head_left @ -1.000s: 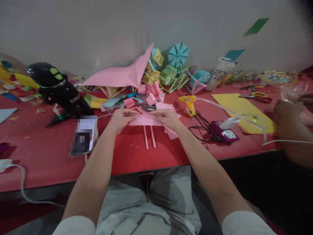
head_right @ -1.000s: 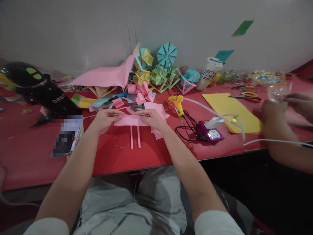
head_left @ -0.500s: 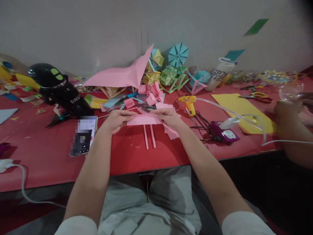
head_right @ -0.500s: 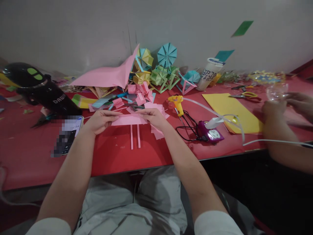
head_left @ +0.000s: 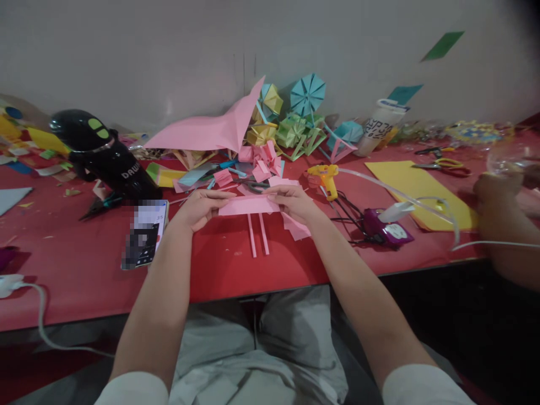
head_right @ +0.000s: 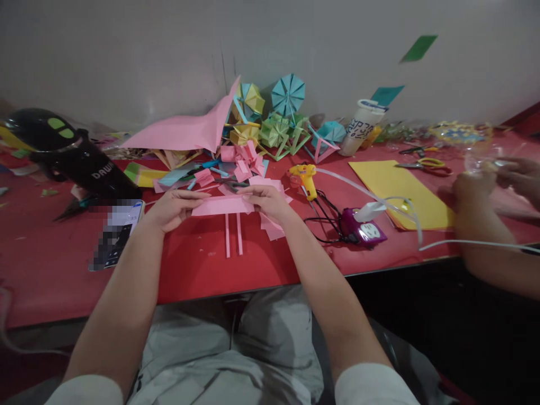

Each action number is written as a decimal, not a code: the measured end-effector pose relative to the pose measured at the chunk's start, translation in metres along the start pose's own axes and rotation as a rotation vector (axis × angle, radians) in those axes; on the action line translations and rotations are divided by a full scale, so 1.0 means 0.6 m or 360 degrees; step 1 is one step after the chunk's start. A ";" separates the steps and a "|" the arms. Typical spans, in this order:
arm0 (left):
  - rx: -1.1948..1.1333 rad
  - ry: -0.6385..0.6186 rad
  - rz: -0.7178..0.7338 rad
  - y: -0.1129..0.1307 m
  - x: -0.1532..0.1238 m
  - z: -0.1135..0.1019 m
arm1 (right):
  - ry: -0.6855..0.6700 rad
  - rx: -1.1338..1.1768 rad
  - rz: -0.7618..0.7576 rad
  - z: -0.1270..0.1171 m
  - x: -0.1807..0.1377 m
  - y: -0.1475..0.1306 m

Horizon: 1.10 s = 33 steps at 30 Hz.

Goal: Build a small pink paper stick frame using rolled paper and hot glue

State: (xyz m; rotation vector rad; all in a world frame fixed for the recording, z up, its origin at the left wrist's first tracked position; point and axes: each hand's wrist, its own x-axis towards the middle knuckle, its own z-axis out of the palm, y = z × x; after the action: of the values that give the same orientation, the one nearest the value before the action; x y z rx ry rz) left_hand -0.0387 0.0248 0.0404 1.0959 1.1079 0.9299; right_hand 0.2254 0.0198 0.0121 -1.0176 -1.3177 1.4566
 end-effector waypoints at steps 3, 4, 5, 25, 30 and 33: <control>0.0006 0.0017 0.0004 0.000 0.002 -0.002 | -0.0007 0.0060 0.0020 -0.001 0.002 0.001; 0.0005 0.0019 -0.0003 0.000 0.002 -0.002 | -0.0003 0.0076 0.0023 -0.001 0.003 0.001; 0.0001 0.0022 -0.0012 0.001 0.002 -0.001 | 0.0000 0.0091 0.0028 -0.001 0.004 0.001; 0.0193 0.0072 0.0105 -0.017 0.006 0.028 | -0.0031 -0.0001 0.0050 0.015 -0.004 -0.002; 0.0222 0.0045 0.0153 -0.019 0.005 0.025 | -0.0011 -0.0063 0.0031 0.012 -0.005 -0.001; 0.0265 0.0027 0.0182 -0.020 0.005 0.028 | -0.0043 -0.0093 -0.0034 0.011 -0.004 -0.002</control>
State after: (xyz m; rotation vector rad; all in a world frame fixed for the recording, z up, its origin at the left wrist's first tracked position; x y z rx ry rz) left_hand -0.0212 0.0215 0.0294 1.3006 1.1627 0.9503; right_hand 0.2196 0.0157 0.0138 -1.0216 -1.3934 1.4279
